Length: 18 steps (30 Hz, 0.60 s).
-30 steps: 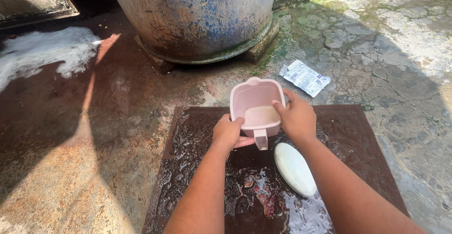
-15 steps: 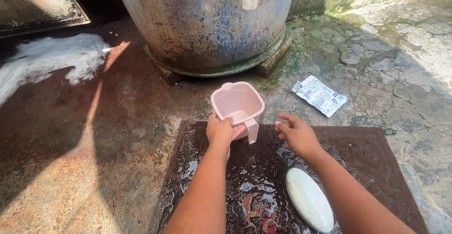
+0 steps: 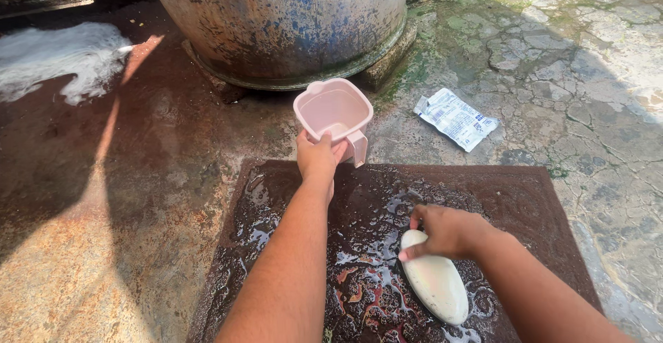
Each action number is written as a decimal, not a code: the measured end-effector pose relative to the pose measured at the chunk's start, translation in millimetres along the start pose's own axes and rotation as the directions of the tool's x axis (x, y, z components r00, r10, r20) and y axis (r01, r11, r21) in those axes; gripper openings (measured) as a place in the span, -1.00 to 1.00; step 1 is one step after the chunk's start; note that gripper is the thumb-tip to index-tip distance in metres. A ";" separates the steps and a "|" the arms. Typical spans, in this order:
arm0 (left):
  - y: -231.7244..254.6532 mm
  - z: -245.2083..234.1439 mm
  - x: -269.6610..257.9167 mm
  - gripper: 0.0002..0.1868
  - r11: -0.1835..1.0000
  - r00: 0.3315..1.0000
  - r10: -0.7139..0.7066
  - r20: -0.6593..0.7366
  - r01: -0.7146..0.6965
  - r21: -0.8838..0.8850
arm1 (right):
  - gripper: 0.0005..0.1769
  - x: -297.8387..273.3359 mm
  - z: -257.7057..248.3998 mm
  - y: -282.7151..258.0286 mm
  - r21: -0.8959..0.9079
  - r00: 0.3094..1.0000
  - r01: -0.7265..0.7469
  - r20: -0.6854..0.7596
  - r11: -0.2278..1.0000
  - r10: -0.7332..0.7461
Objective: The person scrubs a floor mat with a brush and soap, then rinses it with water from a tap into a plastic cup.
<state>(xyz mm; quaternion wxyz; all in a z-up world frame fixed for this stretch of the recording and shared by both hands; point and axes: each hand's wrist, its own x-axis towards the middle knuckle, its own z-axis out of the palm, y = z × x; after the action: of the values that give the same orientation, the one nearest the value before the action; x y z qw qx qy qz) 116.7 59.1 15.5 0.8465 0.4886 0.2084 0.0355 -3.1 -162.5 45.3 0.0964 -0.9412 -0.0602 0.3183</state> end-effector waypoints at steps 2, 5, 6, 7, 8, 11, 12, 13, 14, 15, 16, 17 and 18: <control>-3.1 -0.4 8.5 -0.43 1.000 1.000 0.005 0.022 -0.005 -0.005 | 0.16 -16.8 7.0 -6.9 -0.012 0.999 -0.005 0.047 1.000 0.006; -4.7 -4.5 18.0 -0.46 1.000 0.997 -0.014 0.075 0.015 -0.009 | 0.38 -29.9 16.1 -18.2 -0.059 0.988 -0.080 0.125 0.995 0.087; -4.2 -5.8 20.3 -0.46 0.999 0.996 -0.036 0.084 0.036 0.007 | 0.34 -31.8 18.3 -20.4 -0.036 0.993 -0.065 0.097 0.997 0.069; -4.2 -7.3 21.4 -0.47 0.998 0.994 -0.058 0.094 0.056 0.022 | 0.31 -32.0 20.8 -23.1 -0.014 0.996 -0.050 0.068 0.999 0.051; -4.4 -8.4 22.3 -0.45 0.996 0.994 -0.070 0.083 0.064 0.065 | 0.28 -31.5 22.0 -24.4 0.010 0.999 -0.035 0.036 0.999 0.035; -3.6 -12.6 26.2 -0.43 0.986 0.998 -0.059 0.035 0.053 0.161 | 0.17 -30.6 25.5 -21.6 0.060 0.994 -0.103 -0.013 0.993 0.104; -2.4 -13.4 28.5 -0.45 0.985 1.000 -0.028 0.012 0.026 0.171 | 0.20 -28.0 26.5 -19.2 0.108 0.991 -0.114 -0.061 0.988 0.121; -1.2 -13.8 30.4 -0.47 0.983 1.000 0.003 -0.012 -0.001 0.182 | 0.22 -24.5 27.0 -15.1 0.157 0.984 -0.122 -0.108 0.980 0.140; -0.2 -14.0 31.7 -0.50 0.975 0.999 0.017 -0.047 -0.006 0.221 | 0.25 -19.3 28.2 -11.2 0.205 0.976 -0.124 -0.153 0.971 0.157; -0.1 -11.7 33.1 -0.52 0.966 0.996 0.033 -0.081 -0.010 0.260 | 0.26 -11.3 27.7 -6.9 0.279 0.959 -0.110 -0.222 0.954 0.176; -0.8 -8.9 34.9 -0.55 0.954 0.992 0.047 -0.116 -0.011 0.299 | 0.27 -1.2 25.4 -1.5 0.350 0.937 -0.092 -0.285 0.932 0.199; -0.4 -4.8 39.6 -0.58 0.962 0.992 0.042 -0.117 -0.008 0.274 | 0.27 8.6 23.3 3.8 0.418 0.911 -0.068 -0.345 0.906 0.228; -1.7 -1.7 44.2 -0.61 0.968 0.992 0.032 -0.121 0.000 0.251 | 0.28 16.8 21.9 9.2 0.428 0.886 -0.081 -0.383 0.900 0.262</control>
<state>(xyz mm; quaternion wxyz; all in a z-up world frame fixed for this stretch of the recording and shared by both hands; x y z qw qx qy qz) 156.1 71.2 -0.7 0.7633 0.5899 0.2593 0.0459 -2.7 -165.4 16.3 0.2686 -0.9495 0.1143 0.1152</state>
